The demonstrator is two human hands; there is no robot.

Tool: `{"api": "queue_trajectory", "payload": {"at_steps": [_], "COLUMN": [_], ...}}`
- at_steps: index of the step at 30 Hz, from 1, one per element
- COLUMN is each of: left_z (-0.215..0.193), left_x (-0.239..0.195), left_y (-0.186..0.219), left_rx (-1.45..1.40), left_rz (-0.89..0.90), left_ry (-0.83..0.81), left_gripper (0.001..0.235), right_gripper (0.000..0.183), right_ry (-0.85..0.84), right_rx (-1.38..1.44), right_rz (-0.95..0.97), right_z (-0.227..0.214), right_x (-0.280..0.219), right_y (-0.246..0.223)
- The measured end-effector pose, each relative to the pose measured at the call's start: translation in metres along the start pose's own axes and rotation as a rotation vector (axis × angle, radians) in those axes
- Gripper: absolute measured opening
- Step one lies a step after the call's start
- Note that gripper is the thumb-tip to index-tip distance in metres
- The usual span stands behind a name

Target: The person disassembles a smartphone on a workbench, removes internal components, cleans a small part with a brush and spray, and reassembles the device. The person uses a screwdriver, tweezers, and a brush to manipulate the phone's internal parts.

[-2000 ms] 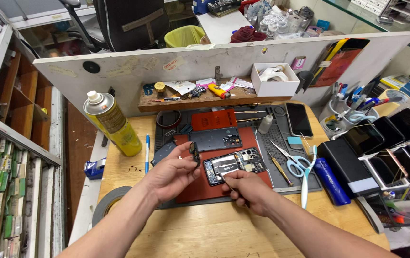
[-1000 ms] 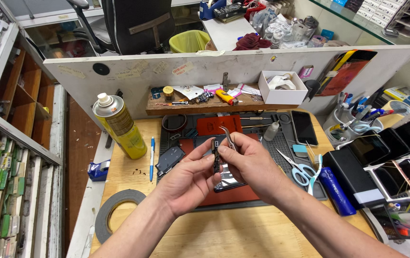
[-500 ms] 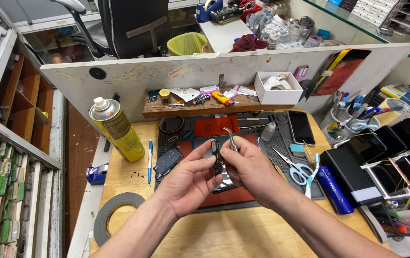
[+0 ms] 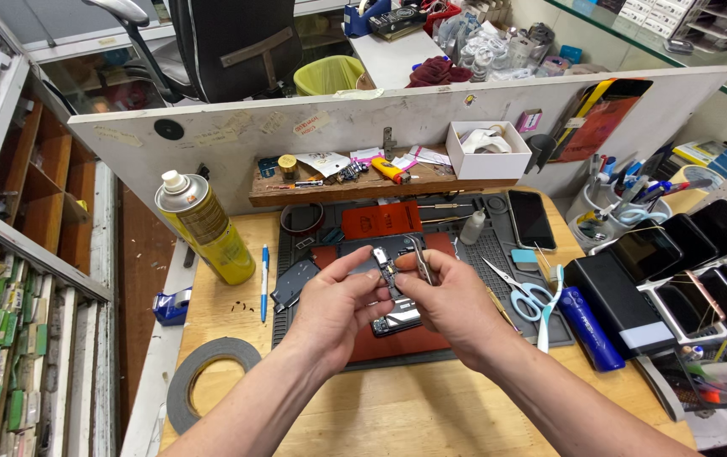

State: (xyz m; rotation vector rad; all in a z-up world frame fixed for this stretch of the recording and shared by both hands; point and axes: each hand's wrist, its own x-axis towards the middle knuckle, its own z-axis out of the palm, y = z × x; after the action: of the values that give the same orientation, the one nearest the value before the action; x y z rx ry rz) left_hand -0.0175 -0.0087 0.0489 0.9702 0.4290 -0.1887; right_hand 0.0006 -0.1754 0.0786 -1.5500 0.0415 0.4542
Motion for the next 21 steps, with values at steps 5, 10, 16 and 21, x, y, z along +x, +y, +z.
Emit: {"api": "queue_trajectory", "payload": {"at_steps": [5, 10, 16, 21], "left_z": [-0.001, -0.002, 0.005, 0.002], "left_x": [0.004, 0.007, 0.007, 0.007], "left_y": [-0.003, -0.007, -0.004, -0.004], "left_rx": [0.032, 0.026, -0.005, -0.023], "left_rz": [0.044, 0.08, 0.078, 0.04], "left_ry": [-0.02, -0.032, -0.044, -0.03], "left_gripper": [0.057, 0.061, 0.055, 0.048], "right_gripper": [0.023, 0.02, 0.014, 0.02], "right_ry": [-0.027, -0.132, -0.281, -0.438], "right_rx": [0.095, 0.336, 0.811, 1.129], "right_rz": [0.043, 0.167, 0.338, 0.444], "right_z": [-0.005, -0.01, -0.017, -0.024], "right_x": [0.002, 0.007, 0.013, 0.012], "right_y": [0.007, 0.016, 0.027, 0.025]}}
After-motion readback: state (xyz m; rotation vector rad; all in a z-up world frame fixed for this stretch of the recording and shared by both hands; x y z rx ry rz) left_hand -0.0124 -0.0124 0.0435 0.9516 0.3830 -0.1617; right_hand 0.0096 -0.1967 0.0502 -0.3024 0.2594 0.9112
